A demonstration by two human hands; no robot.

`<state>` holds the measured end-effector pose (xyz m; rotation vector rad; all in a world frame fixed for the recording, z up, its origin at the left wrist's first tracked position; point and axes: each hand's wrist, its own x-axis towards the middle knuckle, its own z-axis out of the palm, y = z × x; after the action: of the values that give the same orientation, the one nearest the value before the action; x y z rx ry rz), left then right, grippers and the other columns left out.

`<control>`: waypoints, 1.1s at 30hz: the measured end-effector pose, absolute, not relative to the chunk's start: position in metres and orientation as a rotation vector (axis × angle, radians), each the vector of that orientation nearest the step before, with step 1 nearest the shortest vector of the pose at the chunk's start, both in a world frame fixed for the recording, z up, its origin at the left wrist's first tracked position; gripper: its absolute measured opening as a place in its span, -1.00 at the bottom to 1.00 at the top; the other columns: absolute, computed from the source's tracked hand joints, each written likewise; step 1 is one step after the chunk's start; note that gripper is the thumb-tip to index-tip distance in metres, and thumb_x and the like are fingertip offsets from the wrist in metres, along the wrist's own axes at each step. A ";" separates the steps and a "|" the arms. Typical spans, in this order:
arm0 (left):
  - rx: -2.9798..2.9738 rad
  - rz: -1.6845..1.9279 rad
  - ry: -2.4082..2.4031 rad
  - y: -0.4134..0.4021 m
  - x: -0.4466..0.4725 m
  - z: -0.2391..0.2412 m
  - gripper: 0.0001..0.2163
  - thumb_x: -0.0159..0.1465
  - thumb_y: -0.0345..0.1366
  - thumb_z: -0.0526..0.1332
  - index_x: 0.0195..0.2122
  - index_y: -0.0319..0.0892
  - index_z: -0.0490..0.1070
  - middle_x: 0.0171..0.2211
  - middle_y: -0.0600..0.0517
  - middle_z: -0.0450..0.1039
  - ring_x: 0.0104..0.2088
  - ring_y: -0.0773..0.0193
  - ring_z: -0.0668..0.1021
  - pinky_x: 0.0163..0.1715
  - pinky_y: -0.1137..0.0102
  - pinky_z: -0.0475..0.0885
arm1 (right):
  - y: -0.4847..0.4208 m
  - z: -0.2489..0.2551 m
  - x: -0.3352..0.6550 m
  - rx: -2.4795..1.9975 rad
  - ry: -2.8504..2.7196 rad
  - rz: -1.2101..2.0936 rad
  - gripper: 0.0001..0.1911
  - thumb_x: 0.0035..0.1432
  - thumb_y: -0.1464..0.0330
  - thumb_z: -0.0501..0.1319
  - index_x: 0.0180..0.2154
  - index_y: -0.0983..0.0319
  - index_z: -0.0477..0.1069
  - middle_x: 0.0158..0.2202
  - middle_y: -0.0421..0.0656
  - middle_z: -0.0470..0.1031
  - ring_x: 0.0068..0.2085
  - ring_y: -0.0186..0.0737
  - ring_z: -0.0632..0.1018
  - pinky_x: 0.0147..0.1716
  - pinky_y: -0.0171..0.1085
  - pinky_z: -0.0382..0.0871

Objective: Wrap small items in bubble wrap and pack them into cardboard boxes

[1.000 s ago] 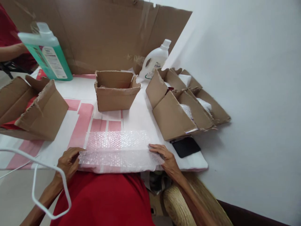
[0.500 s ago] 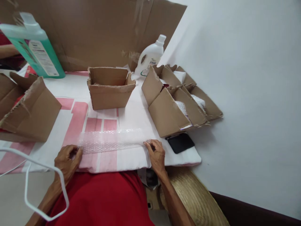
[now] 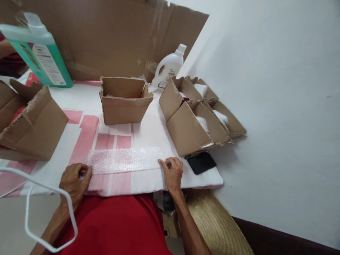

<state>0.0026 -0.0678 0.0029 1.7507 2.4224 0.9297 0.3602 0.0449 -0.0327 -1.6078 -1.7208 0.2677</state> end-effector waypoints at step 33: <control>2.585 0.772 1.771 -0.054 0.036 -0.020 -0.56 0.35 -0.22 0.10 0.25 -0.11 0.39 0.27 -0.28 0.33 0.32 -0.26 0.31 0.28 -0.17 0.15 | -0.008 -0.020 0.307 -1.604 -2.412 0.290 0.08 0.27 -0.15 0.13 0.46 0.39 -0.24 0.47 0.21 -0.09 0.48 0.14 -0.04 0.38 0.17 0.01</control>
<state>0.0358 -0.0543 -0.0198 2.5847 1.7713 0.7716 0.3066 -0.0078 -0.0199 -1.6042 -2.4118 0.2900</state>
